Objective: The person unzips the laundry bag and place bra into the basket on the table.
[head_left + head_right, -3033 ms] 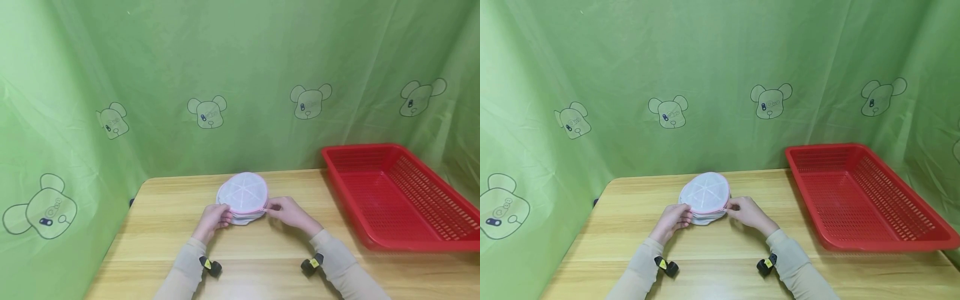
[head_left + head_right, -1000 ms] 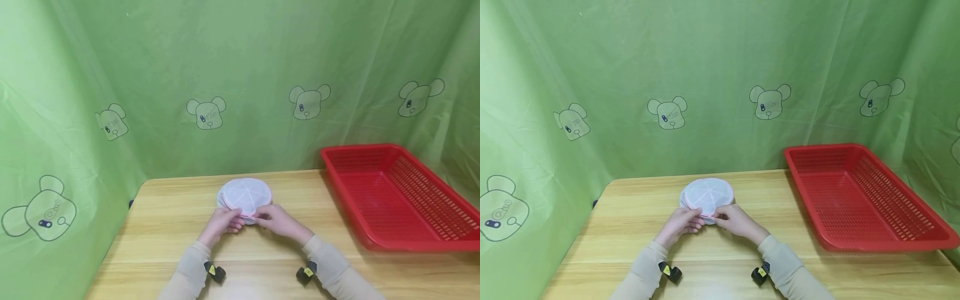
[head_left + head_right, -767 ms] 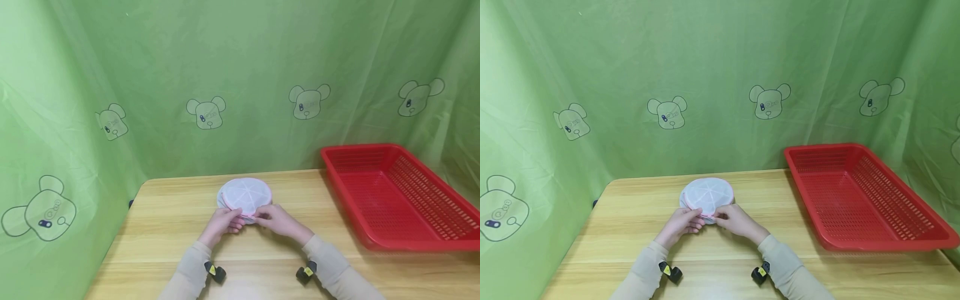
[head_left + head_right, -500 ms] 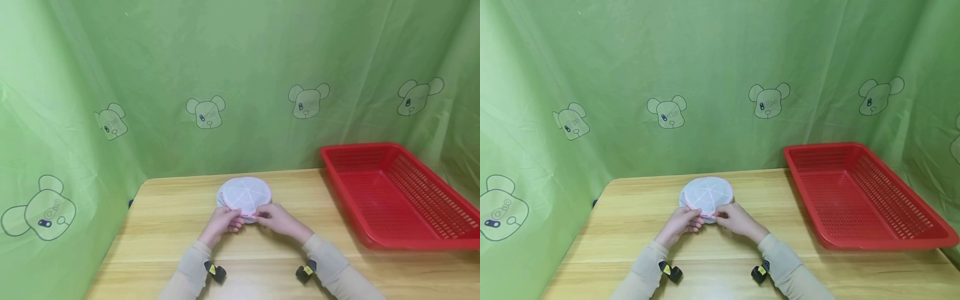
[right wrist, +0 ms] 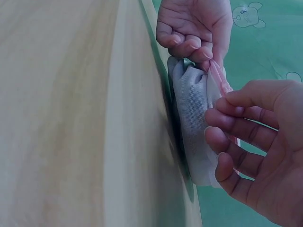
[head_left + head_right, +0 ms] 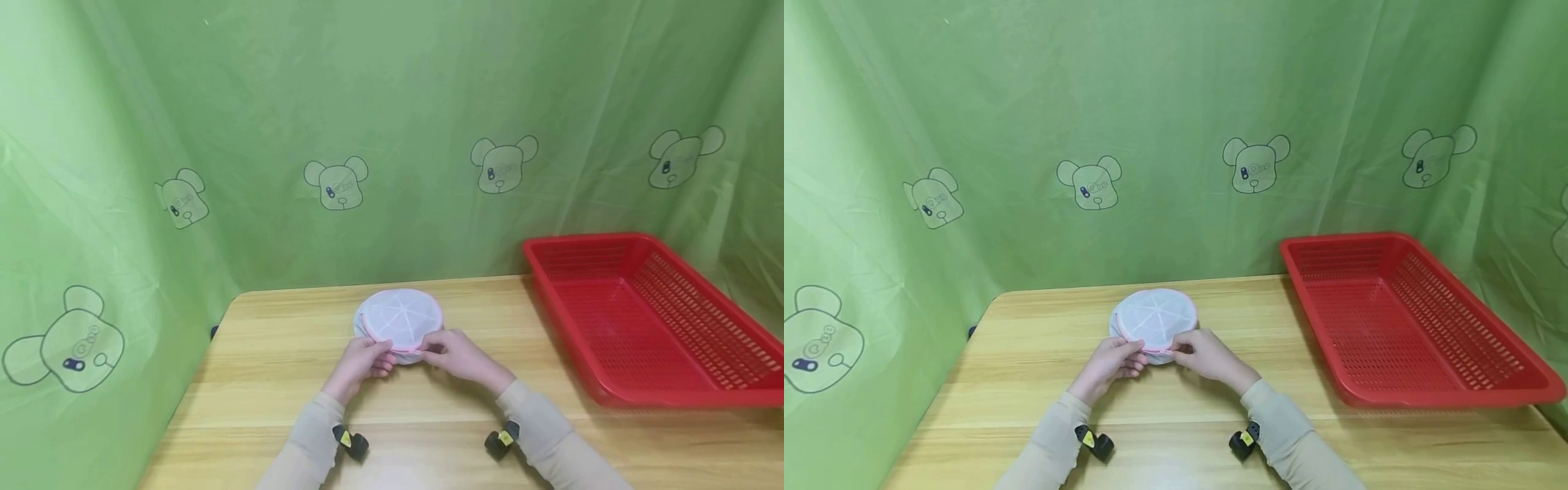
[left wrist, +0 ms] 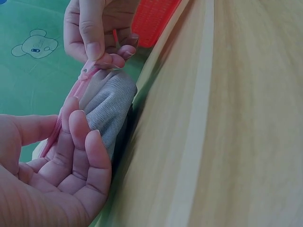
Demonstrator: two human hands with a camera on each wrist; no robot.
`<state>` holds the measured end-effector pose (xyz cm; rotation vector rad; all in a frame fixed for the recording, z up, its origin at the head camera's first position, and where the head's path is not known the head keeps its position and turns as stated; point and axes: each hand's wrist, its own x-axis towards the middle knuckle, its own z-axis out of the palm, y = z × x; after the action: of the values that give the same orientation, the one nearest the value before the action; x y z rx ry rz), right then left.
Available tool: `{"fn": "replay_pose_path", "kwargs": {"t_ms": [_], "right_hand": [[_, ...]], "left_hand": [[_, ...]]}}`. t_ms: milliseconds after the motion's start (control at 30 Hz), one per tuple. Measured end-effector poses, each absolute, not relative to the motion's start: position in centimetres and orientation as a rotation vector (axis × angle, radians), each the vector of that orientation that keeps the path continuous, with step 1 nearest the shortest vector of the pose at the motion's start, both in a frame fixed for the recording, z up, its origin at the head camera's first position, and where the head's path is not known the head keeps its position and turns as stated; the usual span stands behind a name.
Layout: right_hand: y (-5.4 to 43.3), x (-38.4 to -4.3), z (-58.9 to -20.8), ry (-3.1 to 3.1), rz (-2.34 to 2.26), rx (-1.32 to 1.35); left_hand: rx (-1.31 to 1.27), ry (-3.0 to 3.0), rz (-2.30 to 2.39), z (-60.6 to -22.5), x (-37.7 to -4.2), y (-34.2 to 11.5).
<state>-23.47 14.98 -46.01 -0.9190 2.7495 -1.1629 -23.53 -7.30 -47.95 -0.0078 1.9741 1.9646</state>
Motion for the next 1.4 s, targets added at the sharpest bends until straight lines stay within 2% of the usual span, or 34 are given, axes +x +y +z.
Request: {"fn": "replay_pose_path", "kwargs": {"t_ms": [1400], "right_hand": [[16.8,-24.5,-45.5,2.768,-1.142,-0.832]], "left_hand": [[-0.072,2.004,2.009,-47.5,-23.9,-8.4]]}}
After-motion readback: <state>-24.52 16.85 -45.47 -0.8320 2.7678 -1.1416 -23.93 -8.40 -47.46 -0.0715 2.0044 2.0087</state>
